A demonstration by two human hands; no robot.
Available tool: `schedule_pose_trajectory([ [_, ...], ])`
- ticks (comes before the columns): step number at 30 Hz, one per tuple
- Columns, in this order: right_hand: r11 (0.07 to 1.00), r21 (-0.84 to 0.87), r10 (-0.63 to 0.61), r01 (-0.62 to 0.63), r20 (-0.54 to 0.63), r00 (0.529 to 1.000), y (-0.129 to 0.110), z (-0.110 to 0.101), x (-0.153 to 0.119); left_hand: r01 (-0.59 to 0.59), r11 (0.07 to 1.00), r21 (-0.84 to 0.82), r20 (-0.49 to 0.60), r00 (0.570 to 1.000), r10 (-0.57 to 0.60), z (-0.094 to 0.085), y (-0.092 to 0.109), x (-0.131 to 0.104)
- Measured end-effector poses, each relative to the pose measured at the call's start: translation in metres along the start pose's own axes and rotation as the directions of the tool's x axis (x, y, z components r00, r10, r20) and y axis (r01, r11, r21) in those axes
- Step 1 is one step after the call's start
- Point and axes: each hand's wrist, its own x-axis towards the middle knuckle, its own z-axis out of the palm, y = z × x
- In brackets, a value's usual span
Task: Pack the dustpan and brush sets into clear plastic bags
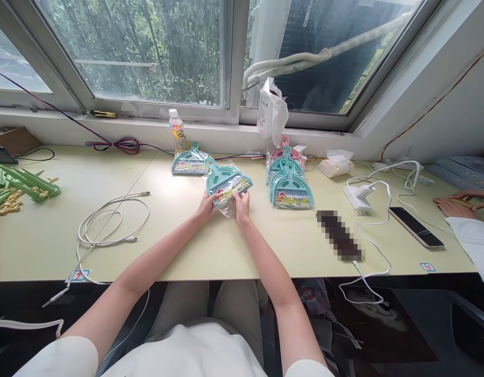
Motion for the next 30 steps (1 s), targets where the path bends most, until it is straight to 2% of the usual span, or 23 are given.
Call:
schedule_pose_trajectory([
  [3, 1.000, 0.004, 0.010, -0.010, 0.074, 0.997, -0.0032, 0.0001, -0.0013, 0.004, 1.000, 0.005, -0.022, 1.000, -0.004, -0.0023, 0.0012, 0.0012],
  [5, 1.000, 0.000, 0.014, -0.014, 0.081, 0.997, -0.0037, -0.0004, -0.0015, 0.014, 1.000, 0.021, -0.017, 1.000, -0.014, -0.0028, 0.0024, 0.0005],
  [10, 1.000, -0.002, 0.004, -0.004, 0.031, 1.000, -0.0017, -0.0023, 0.0007, 0.000, 0.999, 0.047, 0.069, 0.998, -0.003, -0.0005, 0.0036, -0.0040],
  [17, 1.000, -0.004, -0.014, 0.014, -0.004, 1.000, -0.0024, -0.0012, -0.0005, 0.020, 1.000, 0.011, 0.050, 0.999, -0.020, 0.0005, 0.0014, -0.0036],
  [23, 0.998, 0.044, -0.038, 0.040, -0.046, 0.998, -0.0056, 0.0007, -0.0036, 0.061, 0.996, -0.066, 0.109, 0.993, -0.054, 0.0015, 0.0061, -0.0025],
  [30, 0.999, 0.011, -0.031, 0.032, -0.049, 0.998, -0.0034, -0.0004, -0.0027, 0.090, 0.995, -0.031, 0.057, 0.995, -0.088, -0.0027, 0.0057, -0.0013],
])
